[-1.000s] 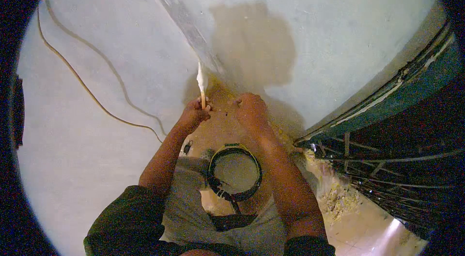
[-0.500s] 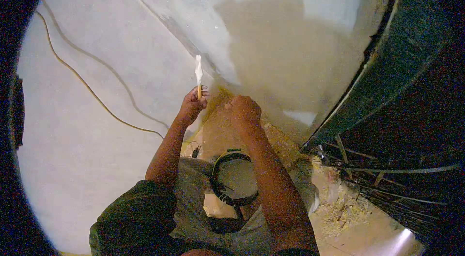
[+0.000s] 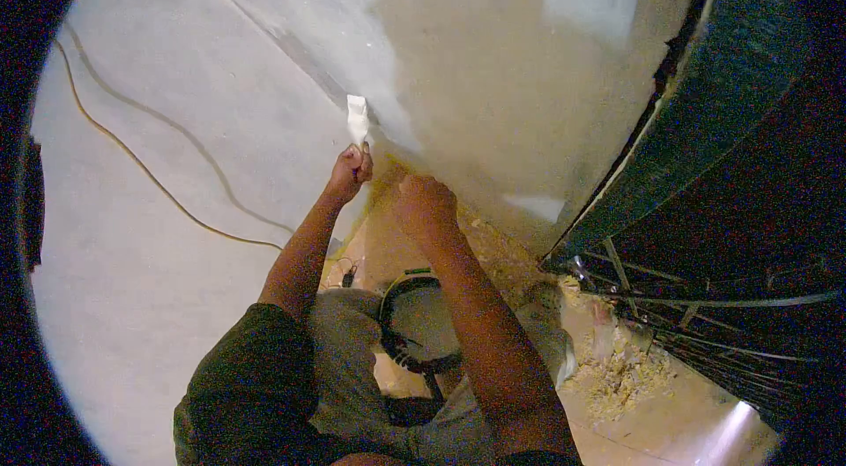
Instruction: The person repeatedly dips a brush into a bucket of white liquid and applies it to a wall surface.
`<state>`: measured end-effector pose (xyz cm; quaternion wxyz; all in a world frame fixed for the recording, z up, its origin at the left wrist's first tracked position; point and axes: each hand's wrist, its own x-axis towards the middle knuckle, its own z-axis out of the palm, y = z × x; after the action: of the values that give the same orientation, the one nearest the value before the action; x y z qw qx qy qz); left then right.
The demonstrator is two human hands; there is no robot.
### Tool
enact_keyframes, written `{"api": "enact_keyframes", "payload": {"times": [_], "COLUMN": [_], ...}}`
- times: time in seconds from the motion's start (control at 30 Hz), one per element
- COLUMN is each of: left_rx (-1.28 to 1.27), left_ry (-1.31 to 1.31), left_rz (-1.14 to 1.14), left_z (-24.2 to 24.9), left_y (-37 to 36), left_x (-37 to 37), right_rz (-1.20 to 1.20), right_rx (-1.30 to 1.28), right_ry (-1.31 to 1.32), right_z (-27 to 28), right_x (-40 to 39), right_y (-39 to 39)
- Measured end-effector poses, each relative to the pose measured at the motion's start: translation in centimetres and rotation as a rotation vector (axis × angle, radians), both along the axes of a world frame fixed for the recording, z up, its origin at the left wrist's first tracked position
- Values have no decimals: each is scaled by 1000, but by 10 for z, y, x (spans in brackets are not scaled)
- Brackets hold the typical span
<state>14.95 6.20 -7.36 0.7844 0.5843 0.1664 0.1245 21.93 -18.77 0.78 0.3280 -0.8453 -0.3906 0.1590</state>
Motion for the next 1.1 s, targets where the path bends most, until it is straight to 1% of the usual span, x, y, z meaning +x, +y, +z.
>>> {"api": "enact_keyframes", "payload": {"times": [0.1,0.17,0.2,0.27,0.3,0.37,0.4,0.47,0.5,0.57,0.6,0.63,0.7,0.73,0.8,0.83,0.87,0.9,0.93,1.0,1.03,1.1], "left_rx": [-5,-128,-131,-196,-198,55,53,257,254,724,608,605,162,155,157,152,64,-22,-26,-46,-51,-60], "left_ry": [-68,51,51,379,382,671,673,765,770,640,577,576,489,491,384,381,268,156,153,70,71,193], "left_rz": [-61,-58,-56,-3,1,-69,-65,-78,-76,-147,-38,-39,145,148,178,182,163,144,146,-33,-32,-73], "left_z": [-20,-42,-54,-69,-71,-65,-61,-46,-37,-14,4,17,41,53,74,73,70,67,63,39,23,-20], "left_y": [11,21,23,21,21,21,20,18,17,15,9,10,13,11,5,5,6,6,6,9,8,8], "left_x": [12,14,12,1,-7,-19,-20,-20,-22,-19,-15,-9,-7,-9,-14,-17,-19,-20,-18,-7,-1,11], "right_rz": [11,78,81,55,60,59,63,74,77,125,124,131,144,150,161,163,164,167,152,136,152,163], "right_rx": [-49,-73,-76,-32,-34,-116,-116,-77,-78,-146,-149,-176,-212,-234,-262,-185,-108,-111,-100,-94,-142,-196], "right_ry": [36,20,20,2,5,35,36,-27,-23,-8,-6,-2,6,23,39,25,12,10,35,59,46,33], "right_z": [-3,-5,-9,-16,-19,-20,-20,-18,-13,-3,-5,-9,-15,-17,-18,-17,-14,-12,-9,-7,-7,-7], "right_x": [3,3,3,2,1,2,1,-2,-4,-3,-3,-2,0,2,1,-1,-1,-2,-3,-2,-1,2], "right_y": [4,5,6,8,9,12,12,10,7,3,4,7,9,10,7,3,0,-1,-3,-3,-3,-5]}}
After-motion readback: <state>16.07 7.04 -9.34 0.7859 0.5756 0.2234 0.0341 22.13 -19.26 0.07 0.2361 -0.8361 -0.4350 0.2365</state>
